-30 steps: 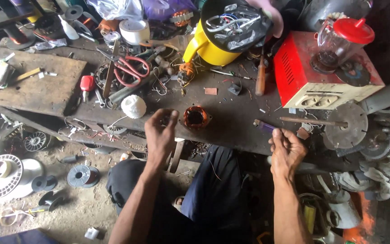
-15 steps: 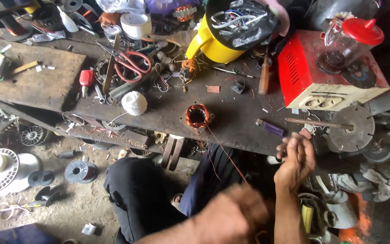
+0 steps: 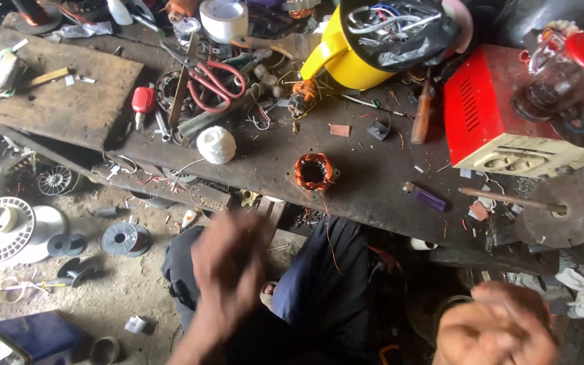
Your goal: Connecting and organizing thin copper coil wires on an electric motor stator at a repair bench.
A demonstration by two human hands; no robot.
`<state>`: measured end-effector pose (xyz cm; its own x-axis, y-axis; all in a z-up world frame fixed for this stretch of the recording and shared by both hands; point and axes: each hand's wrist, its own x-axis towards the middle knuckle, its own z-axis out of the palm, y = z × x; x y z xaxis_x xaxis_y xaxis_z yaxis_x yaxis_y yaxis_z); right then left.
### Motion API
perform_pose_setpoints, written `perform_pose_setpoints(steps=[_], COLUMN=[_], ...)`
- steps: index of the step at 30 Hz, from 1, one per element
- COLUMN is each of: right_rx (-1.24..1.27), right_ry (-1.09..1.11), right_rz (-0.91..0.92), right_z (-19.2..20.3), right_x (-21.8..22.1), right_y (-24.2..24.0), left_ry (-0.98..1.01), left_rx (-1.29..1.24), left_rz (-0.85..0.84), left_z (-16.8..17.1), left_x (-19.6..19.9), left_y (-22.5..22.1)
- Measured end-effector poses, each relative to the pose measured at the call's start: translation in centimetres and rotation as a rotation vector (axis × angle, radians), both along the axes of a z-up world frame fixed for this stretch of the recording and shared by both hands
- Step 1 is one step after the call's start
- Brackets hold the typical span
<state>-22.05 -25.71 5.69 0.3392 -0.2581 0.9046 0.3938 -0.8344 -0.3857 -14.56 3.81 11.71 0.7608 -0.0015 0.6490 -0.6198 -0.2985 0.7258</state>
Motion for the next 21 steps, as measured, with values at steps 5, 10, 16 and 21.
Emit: perform_pose_setpoints(steps=[5,10,16,21], right_rx=[-0.077,-0.299,-0.324,-0.488], right_ry=[0.225,0.322,0.471,0.715], right_rz=[0.380,0.508,0.599,0.818], right_z=[6.5,10.8,16.0,14.6], right_x=[4.5,7.4,6.7,13.5], right_y=[2.5,4.9,7.1,8.4], left_ry=[-0.028,0.013,0.571,0.503], left_rx=[0.638,0.595,0.112,0.117], left_rz=[0.055,-0.164,-0.474,-0.404], left_z=[-6.2,-8.0,-2.8,1.2], left_x=[8.3,10.1,10.5,11.9], left_y=[0.9,-0.2,1.5,2.2])
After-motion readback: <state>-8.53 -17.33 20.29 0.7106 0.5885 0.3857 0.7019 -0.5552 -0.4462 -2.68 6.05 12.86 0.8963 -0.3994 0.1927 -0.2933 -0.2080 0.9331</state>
